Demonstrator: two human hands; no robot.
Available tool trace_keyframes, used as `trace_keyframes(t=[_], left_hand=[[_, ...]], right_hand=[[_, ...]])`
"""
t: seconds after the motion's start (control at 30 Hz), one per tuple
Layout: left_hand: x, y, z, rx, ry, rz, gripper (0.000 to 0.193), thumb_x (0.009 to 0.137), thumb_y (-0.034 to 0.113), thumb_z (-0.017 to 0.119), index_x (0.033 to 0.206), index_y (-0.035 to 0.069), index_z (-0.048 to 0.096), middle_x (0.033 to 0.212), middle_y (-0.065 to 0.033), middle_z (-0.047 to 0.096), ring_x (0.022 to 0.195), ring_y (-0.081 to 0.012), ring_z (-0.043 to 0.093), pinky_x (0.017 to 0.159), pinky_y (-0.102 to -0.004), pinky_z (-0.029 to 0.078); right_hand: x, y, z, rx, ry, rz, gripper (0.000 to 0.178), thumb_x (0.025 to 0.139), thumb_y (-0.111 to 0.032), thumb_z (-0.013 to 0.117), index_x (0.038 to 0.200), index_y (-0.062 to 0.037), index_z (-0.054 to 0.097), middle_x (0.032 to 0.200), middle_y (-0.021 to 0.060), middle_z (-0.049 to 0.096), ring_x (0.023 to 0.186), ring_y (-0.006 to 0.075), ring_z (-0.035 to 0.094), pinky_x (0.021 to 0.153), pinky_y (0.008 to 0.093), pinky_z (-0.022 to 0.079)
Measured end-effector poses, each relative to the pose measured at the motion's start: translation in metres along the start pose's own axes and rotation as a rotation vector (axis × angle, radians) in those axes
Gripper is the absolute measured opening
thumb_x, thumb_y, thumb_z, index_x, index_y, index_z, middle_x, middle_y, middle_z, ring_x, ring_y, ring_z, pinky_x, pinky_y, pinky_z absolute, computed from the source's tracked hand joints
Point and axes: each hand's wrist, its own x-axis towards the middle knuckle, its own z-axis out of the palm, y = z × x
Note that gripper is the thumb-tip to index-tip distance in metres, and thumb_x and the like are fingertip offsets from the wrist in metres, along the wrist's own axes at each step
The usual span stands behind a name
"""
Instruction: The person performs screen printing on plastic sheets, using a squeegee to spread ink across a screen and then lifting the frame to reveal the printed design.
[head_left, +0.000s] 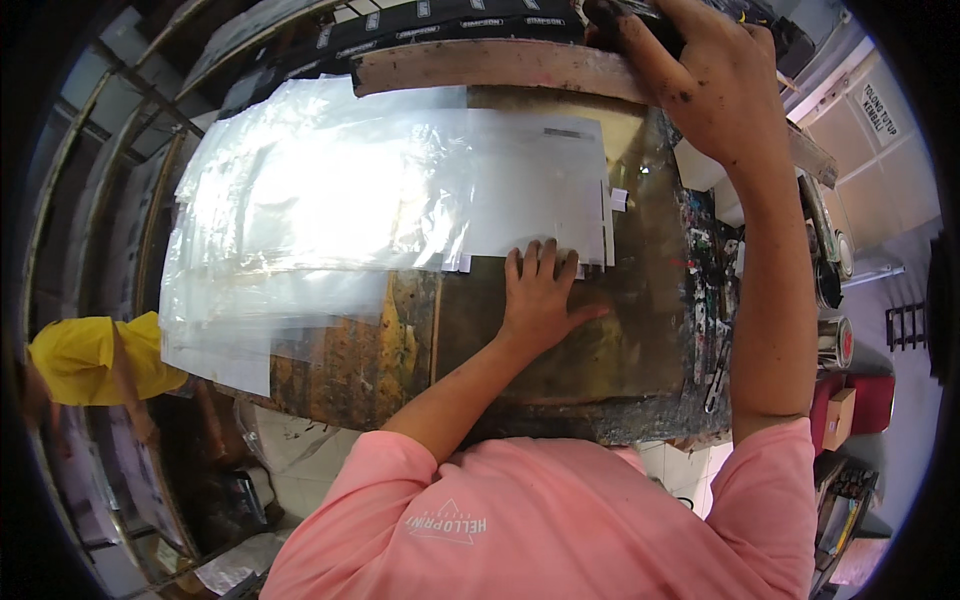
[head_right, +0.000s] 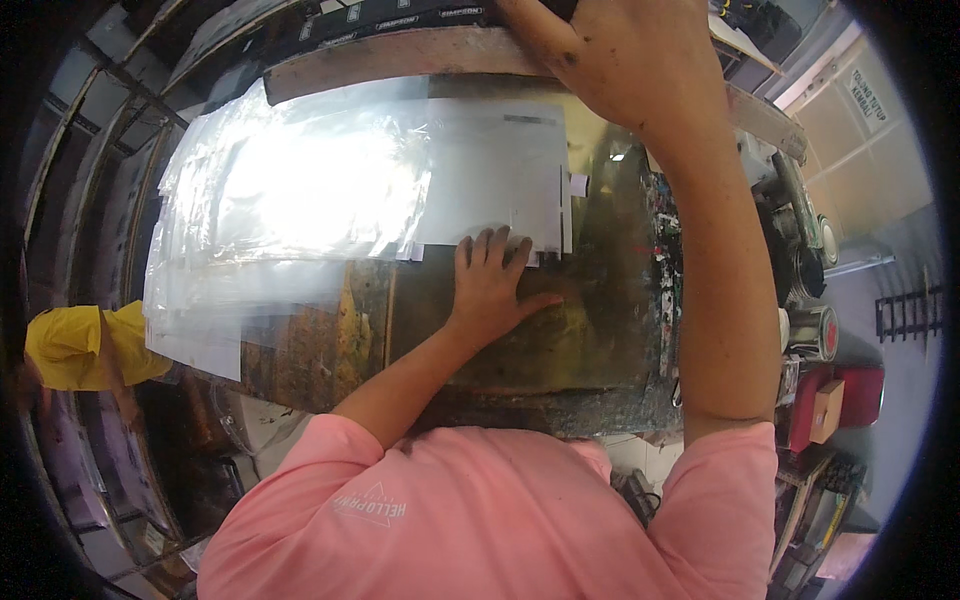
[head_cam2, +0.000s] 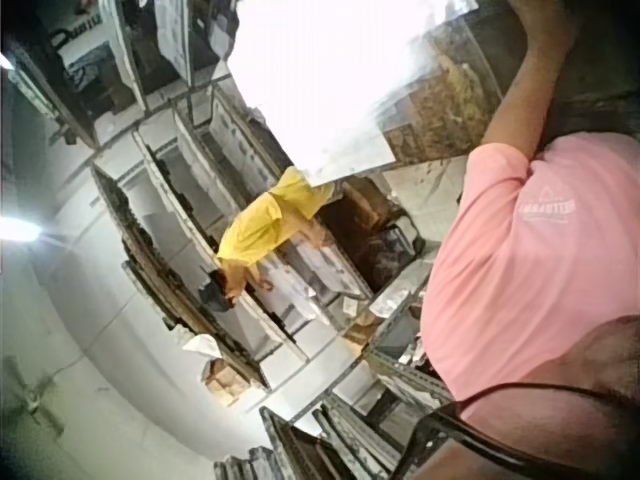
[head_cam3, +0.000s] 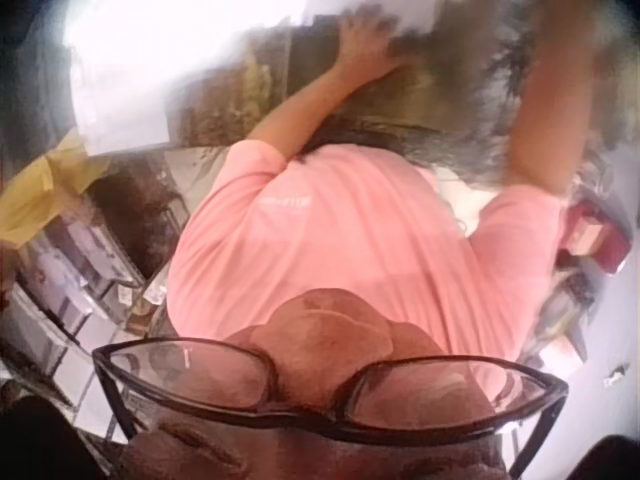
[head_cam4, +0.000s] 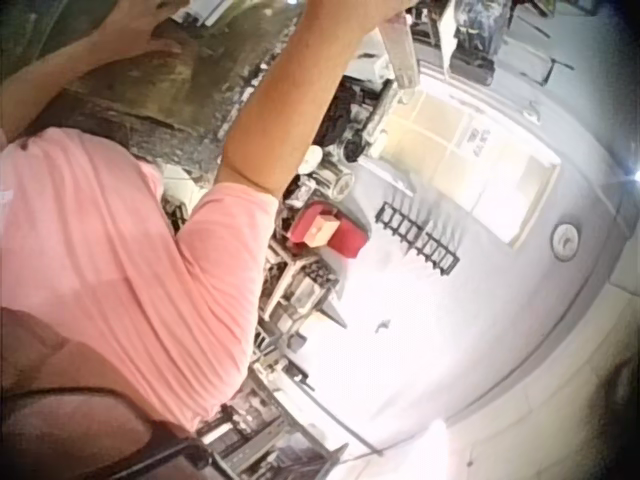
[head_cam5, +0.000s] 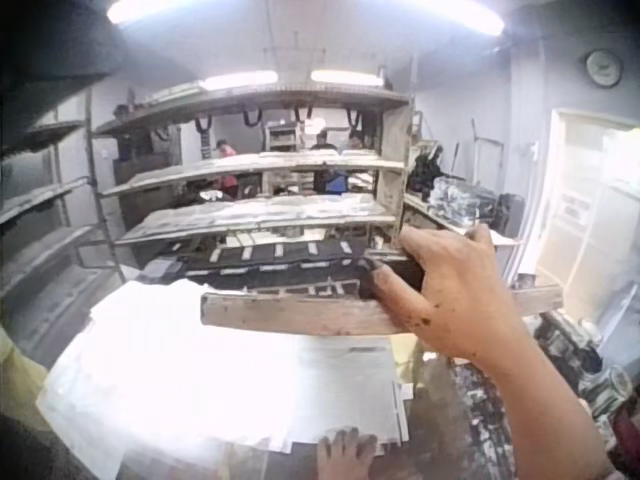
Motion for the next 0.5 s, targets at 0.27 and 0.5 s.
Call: trace_keyframes(t=[0.27,0.5], left_hand=[[0.000,-0.003,0.000,-0.014,0.009,0.010,0.085,0.080,0.071,0.079,0.131,0.004,0.068,0.140,-0.0224,0.056,0.133,-0.0439,0.051,0.113,-0.0685,0.035],[0.000,-0.002,0.000,-0.035,0.012,0.011,0.082,0.080,0.067,0.080,0.130,0.004,0.069,0.138,-0.0221,0.056,0.132,-0.0444,0.051,0.113,-0.0669,0.035]], right_hand=[[-0.006,-0.022,-0.001,-0.141,0.104,-0.014,0.042,0.094,-0.043,0.063,0.089,-0.0017,0.062,0.085,0.0192,0.068,0.087,0.0420,0.065,0.098,0.0576,0.038],[-0.002,-0.005,0.002,0.020,-0.012,0.035,0.044,0.094,-0.045,0.062,0.088,-0.0020,0.062,0.084,0.0180,0.068,0.087,0.0408,0.066,0.099,0.0558,0.038]])
